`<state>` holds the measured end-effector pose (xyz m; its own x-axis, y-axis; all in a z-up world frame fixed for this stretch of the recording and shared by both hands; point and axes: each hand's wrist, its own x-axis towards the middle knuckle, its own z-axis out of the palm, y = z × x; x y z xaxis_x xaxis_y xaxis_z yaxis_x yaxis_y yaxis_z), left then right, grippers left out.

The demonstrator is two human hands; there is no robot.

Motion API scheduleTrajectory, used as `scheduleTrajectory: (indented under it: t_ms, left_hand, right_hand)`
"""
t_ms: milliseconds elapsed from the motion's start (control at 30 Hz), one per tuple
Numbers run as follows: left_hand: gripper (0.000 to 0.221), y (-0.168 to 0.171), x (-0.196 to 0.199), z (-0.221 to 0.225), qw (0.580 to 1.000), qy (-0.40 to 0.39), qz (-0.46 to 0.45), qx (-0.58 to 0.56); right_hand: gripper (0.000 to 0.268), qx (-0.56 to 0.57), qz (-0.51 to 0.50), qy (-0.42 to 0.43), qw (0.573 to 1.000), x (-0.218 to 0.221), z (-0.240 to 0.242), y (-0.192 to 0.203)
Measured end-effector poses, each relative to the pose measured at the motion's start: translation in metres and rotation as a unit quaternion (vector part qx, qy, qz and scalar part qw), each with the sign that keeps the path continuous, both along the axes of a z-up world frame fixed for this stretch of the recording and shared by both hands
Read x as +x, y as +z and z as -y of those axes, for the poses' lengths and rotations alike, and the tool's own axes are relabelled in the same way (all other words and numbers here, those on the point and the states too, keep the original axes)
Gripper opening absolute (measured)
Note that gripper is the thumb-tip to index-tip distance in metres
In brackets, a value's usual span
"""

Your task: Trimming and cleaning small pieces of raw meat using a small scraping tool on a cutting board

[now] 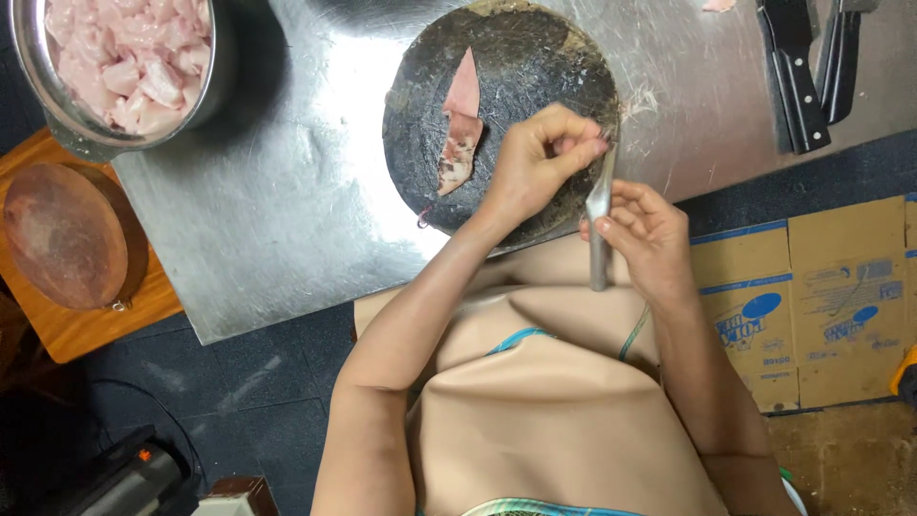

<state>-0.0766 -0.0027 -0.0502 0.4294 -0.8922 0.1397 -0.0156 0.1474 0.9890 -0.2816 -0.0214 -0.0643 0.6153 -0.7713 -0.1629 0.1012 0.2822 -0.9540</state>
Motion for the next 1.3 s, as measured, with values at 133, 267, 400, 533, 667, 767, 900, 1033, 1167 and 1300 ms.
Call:
scheduleTrajectory:
  t_ms: [133,267,400,533,667,767,900,1033,1167,1300]
  left_hand:
    - [0.004,-0.006,0.001,0.044,0.994,0.015,0.107,-0.014]
    - [0.011,-0.068,-0.008,0.108,0.912,-0.006,0.409,0.032]
    - [0.009,-0.096,0.004,0.121,0.688,-0.040,0.719,0.093]
    - [0.037,-0.077,0.030,0.107,0.611,-0.073,0.784,0.083]
    - [0.035,-0.036,0.046,0.101,0.503,-0.163,0.838,0.136]
    - [0.013,-0.048,0.104,0.093,0.608,-0.031,0.789,0.084]
    - [0.035,0.006,0.145,-0.014,0.839,0.107,0.434,0.310]
    - [0.062,0.005,0.120,-0.095,0.874,0.065,0.239,0.417]
    - [0.053,-0.032,0.097,-0.087,0.903,0.076,0.249,0.341]
    - [0.034,-0.045,0.096,-0.053,0.926,0.102,0.218,0.290]
  right_hand:
    - [0.037,0.002,-0.087,-0.005,0.996,-0.026,0.004,0.002]
    - [0.036,0.055,-0.081,-0.105,0.990,-0.058,0.010,-0.027]
    - [0.033,0.050,-0.114,-0.133,0.983,-0.065,0.008,-0.019]
    - [0.033,0.049,-0.120,-0.114,0.985,-0.060,0.005,-0.019]
    - [0.033,0.040,-0.094,-0.113,0.988,-0.054,0.006,-0.019]
    - [0.034,0.005,-0.101,-0.110,0.989,-0.049,0.010,-0.011]
    - [0.032,-0.012,-0.121,-0.090,0.988,-0.036,0.006,0.003]
    - [0.033,-0.055,-0.074,-0.042,0.995,-0.030,0.013,-0.040]
    - [0.036,-0.081,-0.082,0.004,0.993,-0.002,0.016,-0.039]
    - [0.039,-0.117,-0.104,0.040,0.987,0.018,0.014,-0.008]
